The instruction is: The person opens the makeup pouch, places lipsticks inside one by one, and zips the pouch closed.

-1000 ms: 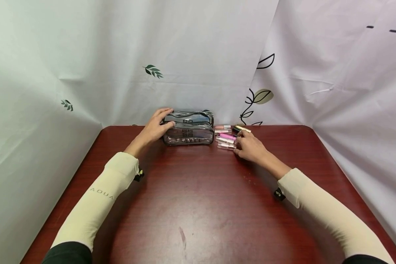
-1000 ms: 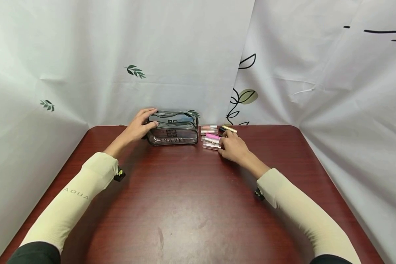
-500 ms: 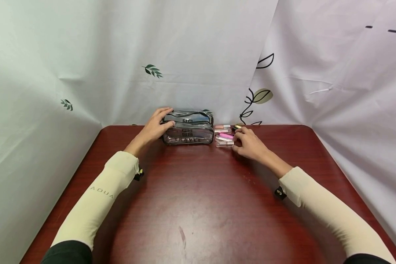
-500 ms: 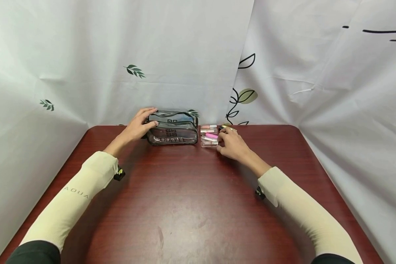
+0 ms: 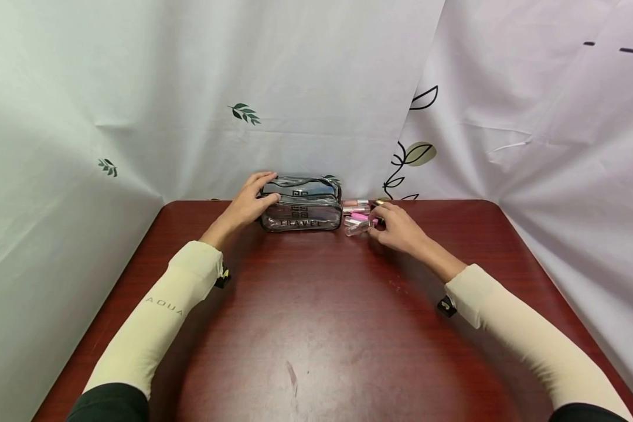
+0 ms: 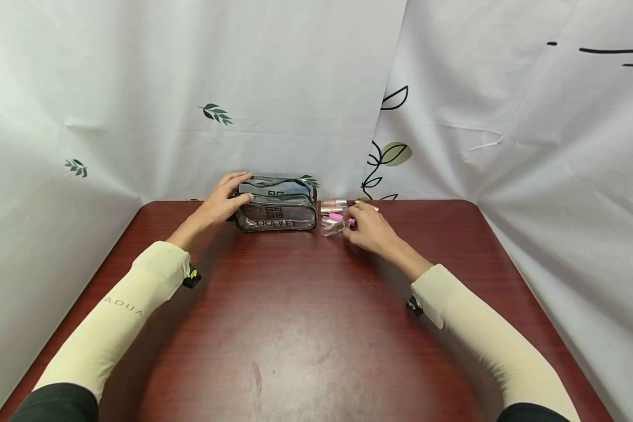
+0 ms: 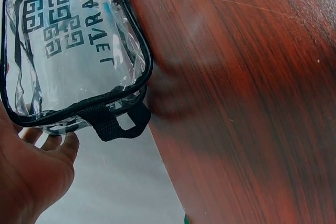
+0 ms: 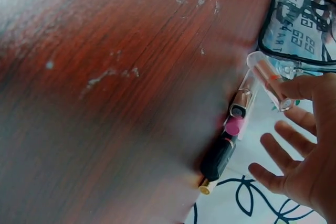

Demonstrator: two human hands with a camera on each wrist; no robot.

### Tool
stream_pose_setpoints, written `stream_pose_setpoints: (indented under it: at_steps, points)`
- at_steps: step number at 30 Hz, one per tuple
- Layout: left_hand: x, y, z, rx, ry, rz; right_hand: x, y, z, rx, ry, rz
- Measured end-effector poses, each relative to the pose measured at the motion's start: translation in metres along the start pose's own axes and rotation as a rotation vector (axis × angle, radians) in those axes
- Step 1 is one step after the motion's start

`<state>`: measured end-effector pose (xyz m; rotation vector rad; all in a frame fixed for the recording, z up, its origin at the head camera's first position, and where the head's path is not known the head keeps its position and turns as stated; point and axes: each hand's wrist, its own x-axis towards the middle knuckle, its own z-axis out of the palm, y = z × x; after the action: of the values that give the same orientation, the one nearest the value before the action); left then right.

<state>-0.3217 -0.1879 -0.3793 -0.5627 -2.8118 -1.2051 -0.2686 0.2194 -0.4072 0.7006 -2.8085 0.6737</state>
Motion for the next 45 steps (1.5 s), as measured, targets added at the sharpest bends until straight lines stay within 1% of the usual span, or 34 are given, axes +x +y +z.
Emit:
stream_pose_setpoints:
  at_steps: [3, 6, 11, 17, 23, 31, 37, 45]
  points:
    - [-0.0002, 0.0004, 0.0003, -0.002, -0.001, -0.005, 0.0007, -0.0014, 0.0000, 0.073, 0.008, 0.021]
    - [-0.0001, 0.0009, 0.0006, -0.003, -0.003, -0.009, 0.0014, -0.0021, 0.0000, 0.153, 0.021, 0.063]
    - [0.0004, 0.0032, 0.0003, 0.007, -0.013, -0.004, 0.0024, 0.0000, 0.0018, 0.235, 0.048, 0.112]
    - [0.0007, 0.0030, 0.0006, 0.009, -0.016, -0.008, 0.0025, -0.0015, 0.0033, 0.312, 0.049, 0.105]
    - [0.0004, 0.0036, 0.0006, -0.003, -0.013, -0.012, 0.0024, -0.0050, 0.0039, 0.320, 0.058, 0.085]
    - [0.0012, 0.0022, 0.0008, -0.007, -0.014, -0.018, 0.0032, -0.0041, 0.0066, 0.352, 0.064, 0.082]
    - [0.0006, 0.0021, 0.0007, -0.007, -0.015, -0.017, 0.0031, -0.0059, 0.0058, 0.342, 0.073, 0.069]
    - [0.0012, -0.0006, 0.0017, -0.007, -0.011, -0.010, 0.0027, -0.0066, 0.0078, 0.357, 0.073, 0.107]
